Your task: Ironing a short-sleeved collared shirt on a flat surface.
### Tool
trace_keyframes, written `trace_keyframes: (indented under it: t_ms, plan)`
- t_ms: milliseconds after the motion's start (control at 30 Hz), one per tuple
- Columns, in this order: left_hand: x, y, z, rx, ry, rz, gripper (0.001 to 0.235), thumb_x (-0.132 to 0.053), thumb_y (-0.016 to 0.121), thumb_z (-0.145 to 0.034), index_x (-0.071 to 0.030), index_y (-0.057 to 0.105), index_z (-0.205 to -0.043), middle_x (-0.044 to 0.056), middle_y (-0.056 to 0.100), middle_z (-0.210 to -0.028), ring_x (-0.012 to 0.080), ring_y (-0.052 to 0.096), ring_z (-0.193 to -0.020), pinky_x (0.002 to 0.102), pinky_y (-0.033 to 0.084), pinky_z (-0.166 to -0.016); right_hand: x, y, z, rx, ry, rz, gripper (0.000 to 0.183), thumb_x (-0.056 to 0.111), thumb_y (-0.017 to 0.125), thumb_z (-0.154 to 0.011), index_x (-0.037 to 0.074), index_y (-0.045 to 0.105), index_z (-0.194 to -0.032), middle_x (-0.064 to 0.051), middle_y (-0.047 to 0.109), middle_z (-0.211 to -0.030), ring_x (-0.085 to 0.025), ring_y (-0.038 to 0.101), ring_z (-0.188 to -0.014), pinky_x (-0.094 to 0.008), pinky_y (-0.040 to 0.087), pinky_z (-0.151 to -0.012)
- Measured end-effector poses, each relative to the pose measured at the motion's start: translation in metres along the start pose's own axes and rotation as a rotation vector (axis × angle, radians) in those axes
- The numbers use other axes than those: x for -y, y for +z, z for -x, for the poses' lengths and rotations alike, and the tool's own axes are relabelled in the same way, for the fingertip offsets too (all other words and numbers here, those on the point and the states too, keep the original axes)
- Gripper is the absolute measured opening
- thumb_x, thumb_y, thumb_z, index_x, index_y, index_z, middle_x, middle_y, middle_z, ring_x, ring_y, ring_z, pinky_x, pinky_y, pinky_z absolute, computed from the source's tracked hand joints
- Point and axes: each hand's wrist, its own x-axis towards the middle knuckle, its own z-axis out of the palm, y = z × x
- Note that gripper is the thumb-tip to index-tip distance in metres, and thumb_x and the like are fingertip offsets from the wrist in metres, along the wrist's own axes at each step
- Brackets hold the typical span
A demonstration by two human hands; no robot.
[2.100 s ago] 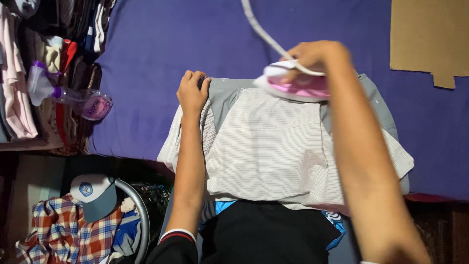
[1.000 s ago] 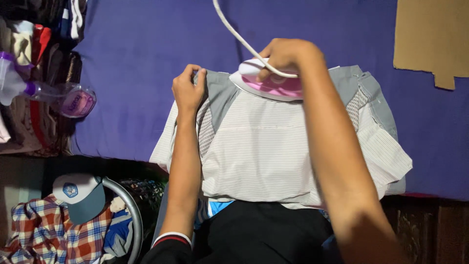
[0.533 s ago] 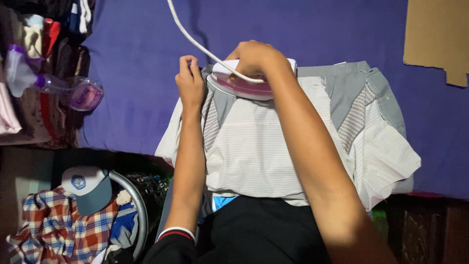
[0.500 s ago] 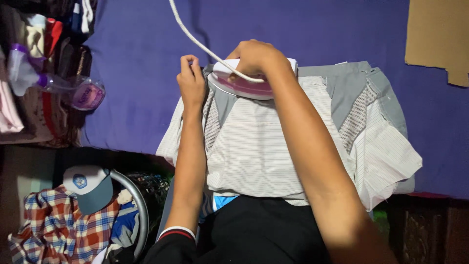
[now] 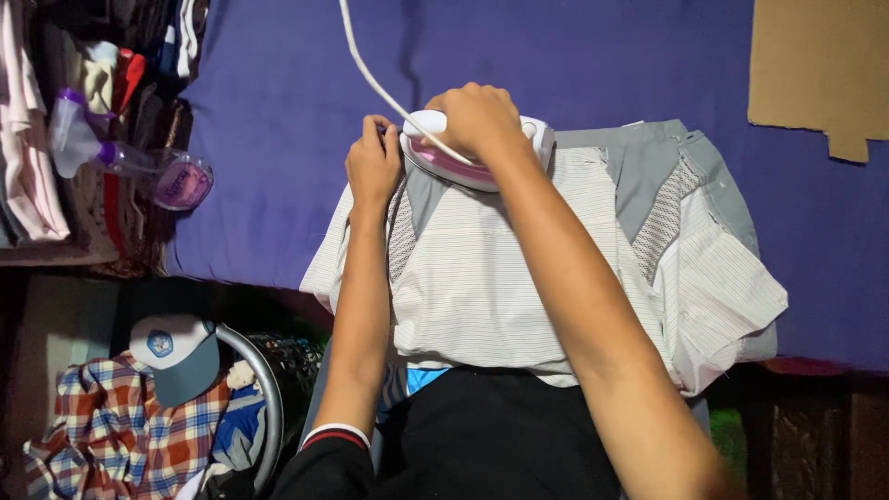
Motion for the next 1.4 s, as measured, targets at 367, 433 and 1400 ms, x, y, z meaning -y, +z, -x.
trace_keyframes:
  t_ms: [367, 433, 1400]
  plan:
    - [0.013, 0.007, 0.0, -0.047, 0.06, -0.086, 0.017, -0.025, 0.068, -0.095, -0.008, 0.07, -0.094, 0.015, 0.073, -0.078, 0.0374, 0.071, -0.074, 0.048, 0.054, -0.067, -0.045, -0.002, 0.0, 0.026, 0.132, 0.049, 0.046, 0.052, 0.085, -0.074, 0.027, 0.076, -0.112, -0.013, 0.075, -0.105, -0.034, 0.069, -0.103, -0.048, 0.053, -0.088]
    - [0.012, 0.01, 0.001, -0.051, 0.046, -0.101, 0.017, -0.025, 0.068, -0.096, -0.008, 0.069, -0.095, 0.015, 0.073, -0.078, 0.0379, 0.071, -0.075, 0.048, 0.054, -0.067, -0.063, -0.01, 0.006, 0.066, 0.153, 0.129, 0.046, 0.05, 0.087, -0.073, 0.026, 0.078, -0.111, -0.013, 0.074, -0.108, -0.034, 0.069, -0.105, -0.049, 0.054, -0.088]
    - [0.028, 0.009, -0.012, -0.174, -0.045, 0.183, 0.018, -0.02, 0.07, -0.097, -0.003, 0.069, -0.093, 0.008, 0.069, -0.073, 0.0161, 0.062, -0.062, 0.035, 0.048, -0.06, -0.24, -0.11, 0.08, 0.578, 0.757, -0.106, 0.042, 0.02, 0.082, -0.077, 0.027, 0.074, -0.118, -0.006, 0.071, -0.085, -0.02, 0.06, -0.076, -0.044, 0.047, -0.071]
